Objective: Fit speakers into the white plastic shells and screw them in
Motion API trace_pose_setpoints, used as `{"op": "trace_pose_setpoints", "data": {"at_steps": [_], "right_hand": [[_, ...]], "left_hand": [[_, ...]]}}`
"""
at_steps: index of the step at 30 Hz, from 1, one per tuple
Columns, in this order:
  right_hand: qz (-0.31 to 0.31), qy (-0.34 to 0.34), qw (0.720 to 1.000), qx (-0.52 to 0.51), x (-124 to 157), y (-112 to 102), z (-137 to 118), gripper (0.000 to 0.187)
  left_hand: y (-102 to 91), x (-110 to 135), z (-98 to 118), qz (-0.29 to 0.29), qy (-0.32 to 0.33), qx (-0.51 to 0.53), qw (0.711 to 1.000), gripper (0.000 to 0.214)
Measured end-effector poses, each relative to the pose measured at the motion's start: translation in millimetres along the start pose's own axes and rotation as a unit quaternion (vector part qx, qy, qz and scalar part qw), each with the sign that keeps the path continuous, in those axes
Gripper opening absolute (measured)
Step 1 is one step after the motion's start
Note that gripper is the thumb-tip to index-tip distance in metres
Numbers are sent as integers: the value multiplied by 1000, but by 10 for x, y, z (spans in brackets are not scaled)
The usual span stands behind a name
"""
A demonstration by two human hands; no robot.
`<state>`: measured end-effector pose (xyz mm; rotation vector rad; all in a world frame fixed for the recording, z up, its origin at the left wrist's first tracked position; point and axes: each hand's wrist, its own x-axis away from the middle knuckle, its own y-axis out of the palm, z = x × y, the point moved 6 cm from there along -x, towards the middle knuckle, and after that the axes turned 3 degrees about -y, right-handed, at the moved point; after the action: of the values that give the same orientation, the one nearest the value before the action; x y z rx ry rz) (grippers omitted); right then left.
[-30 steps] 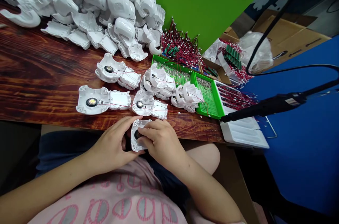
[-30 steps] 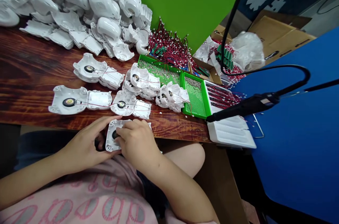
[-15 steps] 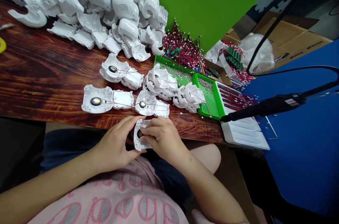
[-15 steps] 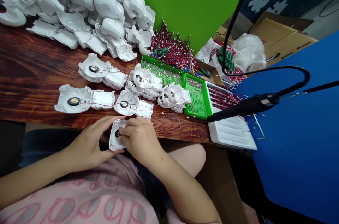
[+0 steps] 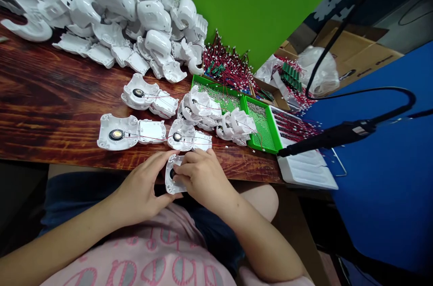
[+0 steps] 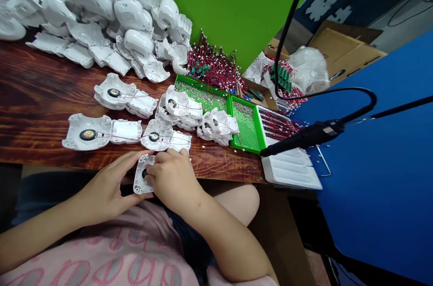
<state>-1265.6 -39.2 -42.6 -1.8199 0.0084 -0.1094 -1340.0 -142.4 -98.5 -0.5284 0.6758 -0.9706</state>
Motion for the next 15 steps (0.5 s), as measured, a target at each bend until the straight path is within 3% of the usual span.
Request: {"op": "trace_pose_setpoints", "data": {"at_steps": [3, 5, 7, 8, 9, 10, 11, 12, 13, 15], "right_hand": [[29, -13, 998, 54, -5, 10, -62, 17], [77, -43, 996, 31, 83, -58, -95, 16], [193, -52, 979, -44, 307, -277, -5, 19], [289, -35, 953, -83, 493, -451, 123, 19], [403, 9, 909, -104, 739, -640, 317, 15], [537, 75, 835, -97, 1063, -826, 548, 12], [662, 131, 734, -75, 1425, -967, 769, 10], [748, 177, 637, -56, 1748, -1051, 985, 3], [813, 186, 550, -48, 2016, -1102, 1188, 15], [815, 192, 527, -146, 2236, -1178, 1712, 43]], "left_hand": [[2, -2, -8, 0, 2, -7, 1000, 80], [-5, 11, -32, -10, -14, -9, 1000, 81], [-36, 29, -58, -22, -22, -23, 999, 82], [-64, 35, -68, -23, -19, -37, 999, 83], [-96, 38, -74, -24, -10, -54, 998, 84], [-128, 37, -83, -25, 2, -74, 997, 84], [-157, 34, -97, -25, 13, -92, 995, 84], [-179, 29, -118, -26, 19, -108, 994, 85], [-195, 24, -146, -26, 23, -118, 992, 85], [-215, 14, -233, -14, 5, -108, 994, 88]]}}
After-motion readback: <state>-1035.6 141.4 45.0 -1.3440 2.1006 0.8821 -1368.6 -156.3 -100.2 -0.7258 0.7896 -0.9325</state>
